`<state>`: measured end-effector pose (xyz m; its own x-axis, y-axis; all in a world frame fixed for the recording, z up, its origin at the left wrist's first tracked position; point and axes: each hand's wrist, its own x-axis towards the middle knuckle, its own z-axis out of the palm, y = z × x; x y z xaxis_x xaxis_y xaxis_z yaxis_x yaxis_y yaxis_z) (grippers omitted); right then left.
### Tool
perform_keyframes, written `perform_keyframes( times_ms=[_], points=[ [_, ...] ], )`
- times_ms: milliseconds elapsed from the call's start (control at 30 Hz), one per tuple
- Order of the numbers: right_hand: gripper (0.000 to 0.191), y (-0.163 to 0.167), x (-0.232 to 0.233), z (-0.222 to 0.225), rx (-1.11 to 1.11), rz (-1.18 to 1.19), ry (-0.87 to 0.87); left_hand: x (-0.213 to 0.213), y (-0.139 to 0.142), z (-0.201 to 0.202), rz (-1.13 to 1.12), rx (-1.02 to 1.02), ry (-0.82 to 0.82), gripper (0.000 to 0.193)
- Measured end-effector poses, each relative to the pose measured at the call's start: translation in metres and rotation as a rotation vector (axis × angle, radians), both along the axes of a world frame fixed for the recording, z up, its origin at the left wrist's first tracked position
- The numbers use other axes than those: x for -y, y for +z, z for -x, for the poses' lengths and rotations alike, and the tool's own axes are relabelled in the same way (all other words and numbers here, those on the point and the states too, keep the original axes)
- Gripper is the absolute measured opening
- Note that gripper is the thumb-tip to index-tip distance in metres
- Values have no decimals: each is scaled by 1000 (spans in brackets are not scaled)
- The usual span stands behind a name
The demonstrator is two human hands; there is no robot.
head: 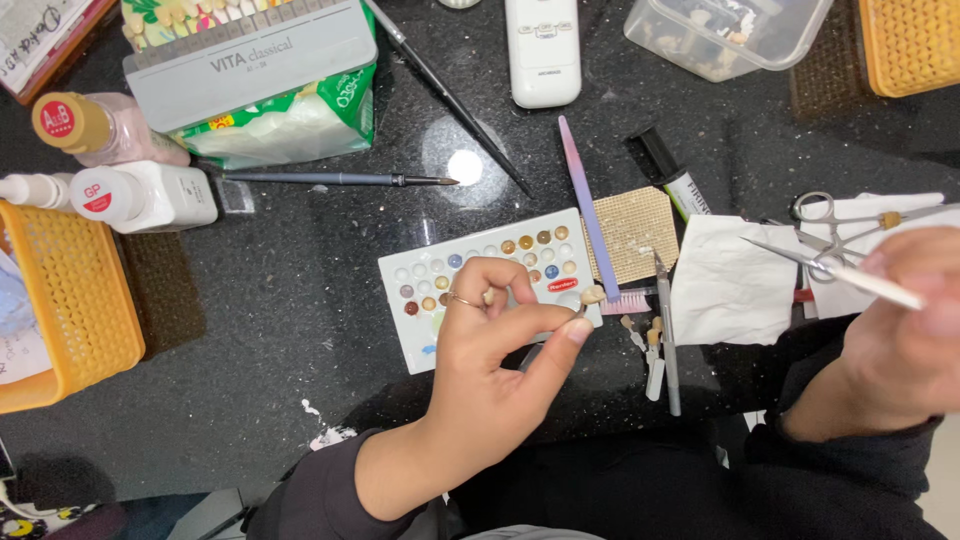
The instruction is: The person holds a small dental crown in one hand and uses a fine brush to apply and shape porcelain/ceramic material on it, occasionally dabbing the brush on a tissue and referencing a VITA shade guide on the bench. They also use tweezers and a small file to adjust the crown while working at the lab bench.
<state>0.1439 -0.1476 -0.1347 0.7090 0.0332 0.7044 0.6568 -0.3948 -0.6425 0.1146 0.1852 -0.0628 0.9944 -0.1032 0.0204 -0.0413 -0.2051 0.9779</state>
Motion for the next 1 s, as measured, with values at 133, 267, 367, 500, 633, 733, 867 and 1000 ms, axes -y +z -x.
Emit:
perform_keyframes(
  times_ms=[133, 267, 367, 500, 633, 733, 867, 1000],
  points=[
    [24, 15, 0, 2, -512, 87, -78, 1, -1, 3, 32, -1, 10, 5],
    [11, 39, -23, -5, -663, 363, -212, 2, -4, 5, -15, 2, 1, 5],
    [17, 47, -29, -11, -600, 284, -223, 4, -6, 6, -65, -1, 11, 5],
    [20, 39, -18, -9, -488, 354, -221, 5, -7, 6, -101, 49, 36, 6],
    [20, 33, -14, -5, -430, 266, -190, 5, -2, 4, -211, 123, 51, 7],
    [16, 36, -27, -6, -302, 152, -37, 8, -1, 1, -333, 190, 74, 9],
    [13, 48, -52, -5, -261, 289, 155, 7, 2, -4, -490, 257, 83, 9],
    [14, 53, -67, -4, -196, 224, 198, 8, 5, -6, -627, 310, 100, 10]
  ],
)
